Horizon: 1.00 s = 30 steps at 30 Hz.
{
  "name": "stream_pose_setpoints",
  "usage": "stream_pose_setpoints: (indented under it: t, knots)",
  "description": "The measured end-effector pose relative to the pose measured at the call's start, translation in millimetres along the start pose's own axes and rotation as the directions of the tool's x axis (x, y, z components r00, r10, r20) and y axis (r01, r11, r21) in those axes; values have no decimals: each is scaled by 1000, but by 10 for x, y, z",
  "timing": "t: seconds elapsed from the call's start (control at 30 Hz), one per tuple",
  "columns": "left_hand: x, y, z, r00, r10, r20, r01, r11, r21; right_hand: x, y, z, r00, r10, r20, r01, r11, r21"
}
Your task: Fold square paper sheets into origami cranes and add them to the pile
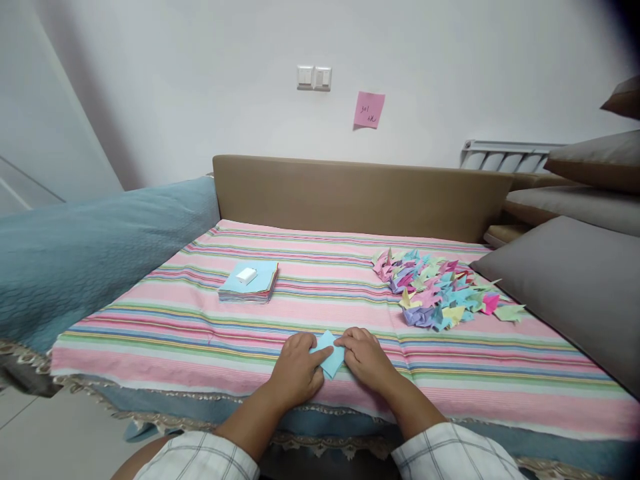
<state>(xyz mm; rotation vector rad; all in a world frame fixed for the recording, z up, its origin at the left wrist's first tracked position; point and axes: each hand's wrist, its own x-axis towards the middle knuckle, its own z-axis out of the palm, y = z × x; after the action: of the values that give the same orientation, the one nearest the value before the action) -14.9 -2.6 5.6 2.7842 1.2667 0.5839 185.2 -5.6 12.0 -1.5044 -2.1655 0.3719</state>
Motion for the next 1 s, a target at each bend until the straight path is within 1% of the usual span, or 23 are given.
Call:
stream_pose_setpoints:
  t: [0.1,0.27,0.57,0.67,0.87,1.0]
  knots:
    - [-4,10,-11,1000,5,-2,-5,1000,7,15,-46,-5,999,39,26,-38,998,-41]
    - [-10,16,-22,1000,2,11,-2,1000,5,57,-84,9,997,68,26,-65,995,-74]
    - [-9,5,-15,1000,1,16,-1,1000,9,158,-120,26,990,125,63,-117,985,-126]
    - [-10,1,-10,1000,-1,11,1,1000,5,130,-101,-4,993,97,66,-89,989,-120]
    - [3,0,-28,1000,-12,23,12,1000,-23,5,1,-87,998,-4,55,7,999,-51]
    - [8,-6,-34,1000,-11,27,12,999,-31,-48,63,-128,998,-29,55,31,998,-50]
